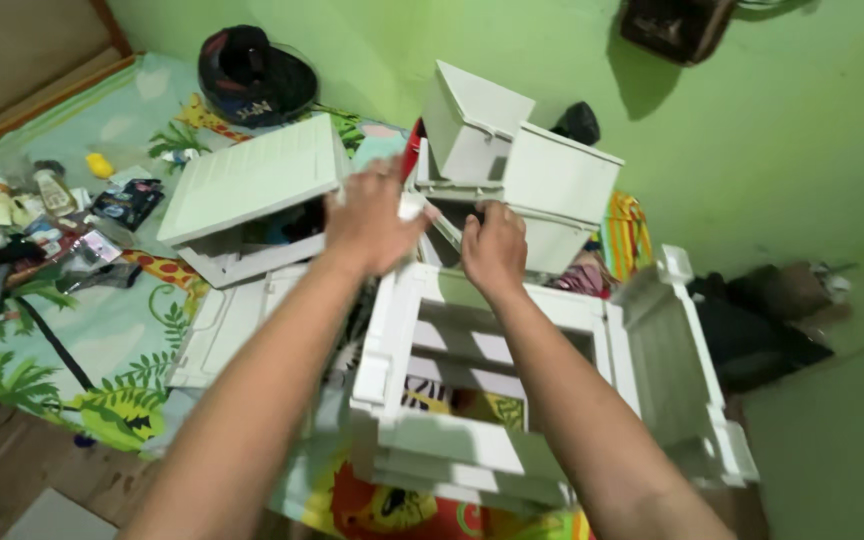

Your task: The person assembles white plastic components on a bed, repeatedly picking up parts, aligning them, and snapping them together to form a larger structure. The person handles multiple identical pieces, stacking and connecting them into a multi-tiered frame.

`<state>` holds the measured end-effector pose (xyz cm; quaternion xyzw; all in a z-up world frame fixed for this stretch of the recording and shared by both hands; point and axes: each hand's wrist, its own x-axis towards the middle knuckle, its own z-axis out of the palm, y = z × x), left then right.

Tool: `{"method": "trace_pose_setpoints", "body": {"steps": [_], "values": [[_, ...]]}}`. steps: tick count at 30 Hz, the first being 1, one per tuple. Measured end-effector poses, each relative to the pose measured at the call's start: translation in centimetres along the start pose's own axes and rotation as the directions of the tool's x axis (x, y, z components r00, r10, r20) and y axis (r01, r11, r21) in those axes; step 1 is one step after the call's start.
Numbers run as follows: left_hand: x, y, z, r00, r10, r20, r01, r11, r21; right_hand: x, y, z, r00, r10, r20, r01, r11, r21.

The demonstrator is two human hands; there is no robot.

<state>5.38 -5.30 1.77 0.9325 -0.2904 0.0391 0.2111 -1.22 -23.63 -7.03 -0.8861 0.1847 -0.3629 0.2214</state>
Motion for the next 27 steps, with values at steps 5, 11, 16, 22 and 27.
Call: {"method": "trace_pose_setpoints", "body": {"steps": [5,11,16,22,27], "values": [[0.2,1.3,3.0,0.996,0.034,0.085,-0.028,0.997,-0.067,-0.7,0.6,6.2,0.999,0.049,-0.002,-0.049,0.995,-0.085],[-0.2,-0.5,2.7,0.996,0.024,0.087,-0.019,0.999,-0.05,-3.2,-0.8,8.4,0.945,-0.055,0.322,0.114,0.98,-0.166],[-0.8,-0.7,4.7,0.997,0.063,0.038,-0.045,0.932,-0.358,-1.8,-1.0,6.6,0.969,0.115,0.219,-0.082,0.985,-0.154],[3.1,-7.7,14.2,0.958,0.202,-0.202,-0.246,0.225,-0.943,-3.4,3.1,7.5,0.862,0.227,0.453,-0.131,0.963,-0.234],[5.1,-18.3,22.1,0.961,-0.216,0.175,0.215,0.18,-0.96,-5.1,6.6,4.6,0.898,0.154,0.412,-0.066,0.973,-0.22]]}}
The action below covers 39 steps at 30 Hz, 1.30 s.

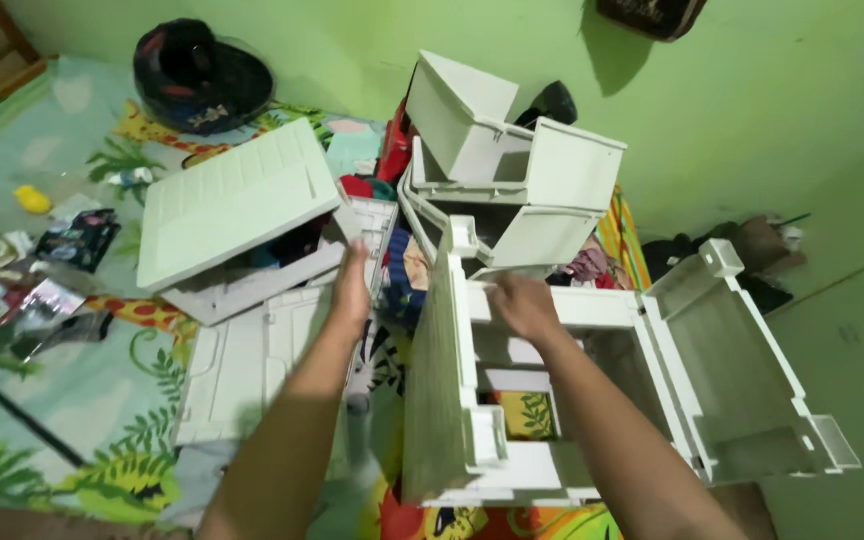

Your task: The person assembles white plastic components on a bed, repeatedly picking up parts, aligning them, and snapping them together to form a larger structure. The person handles multiple identical pieces, stacking and connecting them into a multi-tiered frame.

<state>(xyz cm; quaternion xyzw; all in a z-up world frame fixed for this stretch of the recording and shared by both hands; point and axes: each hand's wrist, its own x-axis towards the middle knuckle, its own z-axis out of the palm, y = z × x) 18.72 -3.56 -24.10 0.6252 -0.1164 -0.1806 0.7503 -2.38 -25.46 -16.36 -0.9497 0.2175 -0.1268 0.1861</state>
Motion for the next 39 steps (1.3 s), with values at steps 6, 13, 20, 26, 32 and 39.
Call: {"method": "trace_pose_setpoints", "body": {"steps": [6,13,20,26,32,39], "values": [[0.8,-13.4,4.4,0.919,-0.198,0.341,0.245,0.964,-0.099,-1.8,1.4,0.2,0.995,-0.101,-0.006,0.101,0.995,0.004],[-4.0,-10.8,7.4,0.935,-0.142,0.324,0.189,0.975,-0.12,-2.5,1.3,0.2,0.995,-0.095,0.02,0.096,0.992,-0.077],[-3.2,-9.0,6.1,0.917,-0.213,0.336,0.183,0.976,0.121,-2.8,-1.2,-0.4,0.995,-0.073,0.075,0.08,0.993,-0.09],[-0.5,-10.4,7.2,0.933,-0.189,0.305,0.179,0.982,0.062,-0.7,-4.0,-5.3,0.961,0.195,-0.195,-0.158,0.969,0.188],[-3.9,-10.1,8.6,0.967,-0.188,0.172,0.192,0.981,-0.007,1.0,-4.1,-3.6,0.92,0.156,-0.361,-0.191,0.979,-0.065],[-0.5,-10.8,5.1,0.928,-0.128,0.35,0.148,0.988,-0.031,1.3,-5.0,-0.9,0.991,0.111,-0.07,-0.121,0.979,-0.161]]}}
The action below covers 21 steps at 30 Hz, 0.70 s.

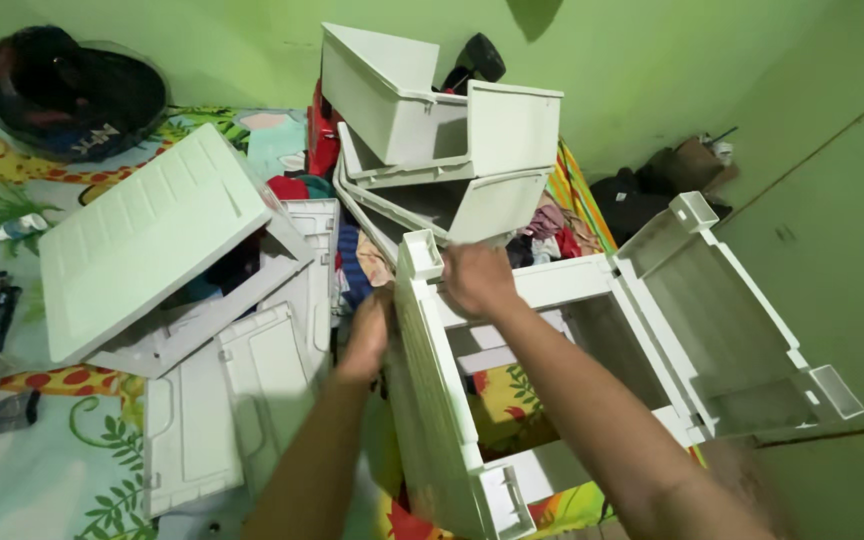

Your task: The person assembles white plastic components on a bed, repeatedly picking up parts, aligning them, and snapping them together to form a larger structure. The person handles multiple identical pieces, stacking and connecting them into a multi-tiered frame.

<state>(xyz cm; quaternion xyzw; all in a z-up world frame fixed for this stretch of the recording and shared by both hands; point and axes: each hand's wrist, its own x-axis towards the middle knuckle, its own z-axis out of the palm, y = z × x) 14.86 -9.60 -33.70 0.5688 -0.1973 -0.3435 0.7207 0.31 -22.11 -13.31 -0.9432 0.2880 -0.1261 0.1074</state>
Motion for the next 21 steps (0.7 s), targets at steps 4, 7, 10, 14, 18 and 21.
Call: {"method": "trace_pose_setpoints", "body": {"steps": [4,7,10,14,18,21], "values": [[1.0,3.1,-0.5,0.975,-0.181,-0.126,0.184,0.983,0.014,0.1,3.3,-4.8,0.992,0.111,-0.053,-0.097,0.971,0.217],[-0.9,5.2,0.3,0.972,-0.195,-0.129,0.195,0.981,-0.01,-5.6,4.0,-8.1,0.961,0.023,-0.274,0.127,0.847,0.517],[-2.4,8.1,1.7,0.981,-0.189,-0.049,0.181,0.975,-0.126,-14.7,7.7,-13.9,0.981,0.075,-0.181,0.094,0.63,0.771],[-3.0,12.1,2.6,0.976,-0.165,-0.145,0.163,0.986,-0.026,-20.8,20.6,-26.0,0.85,0.118,-0.513,0.354,0.593,0.724],[-2.0,13.7,2.8,0.995,-0.028,-0.097,0.0,0.962,-0.273,-14.7,31.4,-28.3,0.878,0.255,-0.405,0.209,0.558,0.803],[-1.6,14.4,2.8,0.97,0.018,-0.241,-0.082,0.962,-0.261,-8.3,34.2,-20.5,0.97,0.228,-0.078,0.04,0.166,0.985]]}}
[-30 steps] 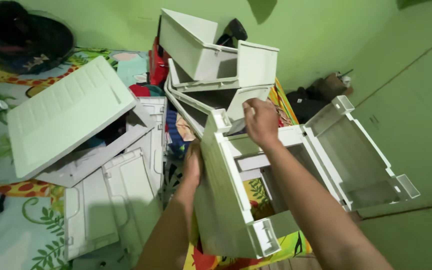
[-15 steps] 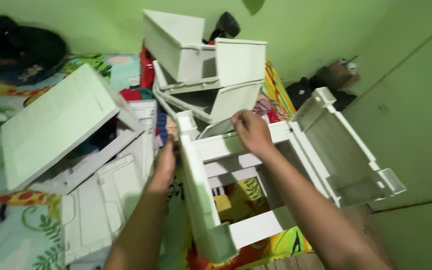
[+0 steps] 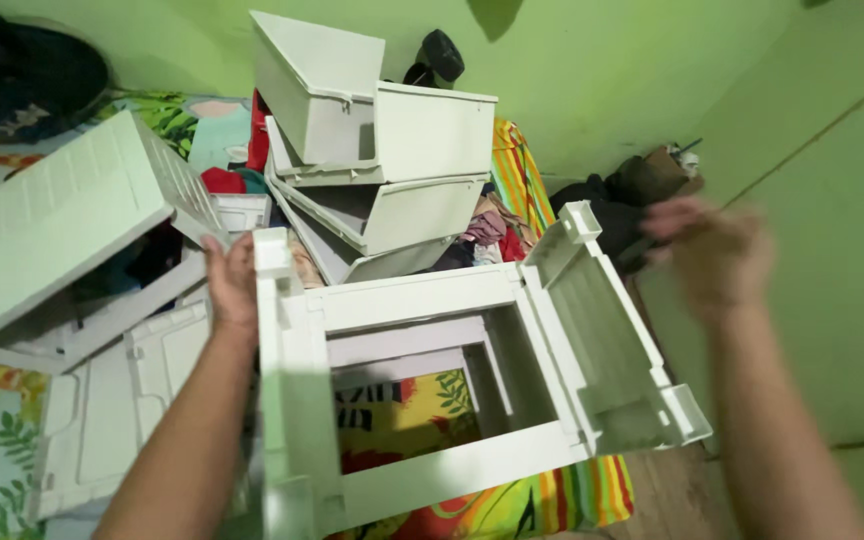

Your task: The person assembles white plastic components on a bed, repeatedly picking up parts, aligning them, and snapping them together to form a larger structure. The person handles multiple identical pieces, stacking and connecting them into a multi-tiered frame.

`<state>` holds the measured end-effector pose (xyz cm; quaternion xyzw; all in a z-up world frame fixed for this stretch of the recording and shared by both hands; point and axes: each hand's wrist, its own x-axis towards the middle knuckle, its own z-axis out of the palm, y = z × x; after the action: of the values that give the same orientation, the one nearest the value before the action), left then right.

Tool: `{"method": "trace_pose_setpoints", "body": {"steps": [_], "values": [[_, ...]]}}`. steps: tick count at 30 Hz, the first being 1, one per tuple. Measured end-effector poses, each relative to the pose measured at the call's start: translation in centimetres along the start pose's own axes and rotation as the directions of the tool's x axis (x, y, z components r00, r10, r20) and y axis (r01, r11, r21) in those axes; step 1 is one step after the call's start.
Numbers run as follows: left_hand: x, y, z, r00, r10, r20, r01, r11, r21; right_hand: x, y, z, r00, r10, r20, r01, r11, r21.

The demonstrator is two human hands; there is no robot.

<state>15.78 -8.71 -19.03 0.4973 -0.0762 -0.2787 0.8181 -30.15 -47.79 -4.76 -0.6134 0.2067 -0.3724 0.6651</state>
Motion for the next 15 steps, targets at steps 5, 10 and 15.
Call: {"method": "trace_pose_setpoints", "body": {"steps": [5,10,15], "values": [[0.0,1.6,-2.4,0.987,0.157,0.046,-0.153,0.985,-0.081,4.3,12.0,3.0,0.945,0.242,0.22,-0.307,0.886,0.347],[0.2,-3.0,-0.3,0.987,0.003,0.161,0.001,1.0,-0.028,6.6,16.1,5.2,0.913,0.317,0.255,-0.394,0.847,0.358],[0.6,1.1,-1.5,0.98,0.14,0.143,-0.138,0.99,-0.024,7.0,17.3,4.7,0.907,0.362,0.215,-0.418,0.834,0.36]]}}
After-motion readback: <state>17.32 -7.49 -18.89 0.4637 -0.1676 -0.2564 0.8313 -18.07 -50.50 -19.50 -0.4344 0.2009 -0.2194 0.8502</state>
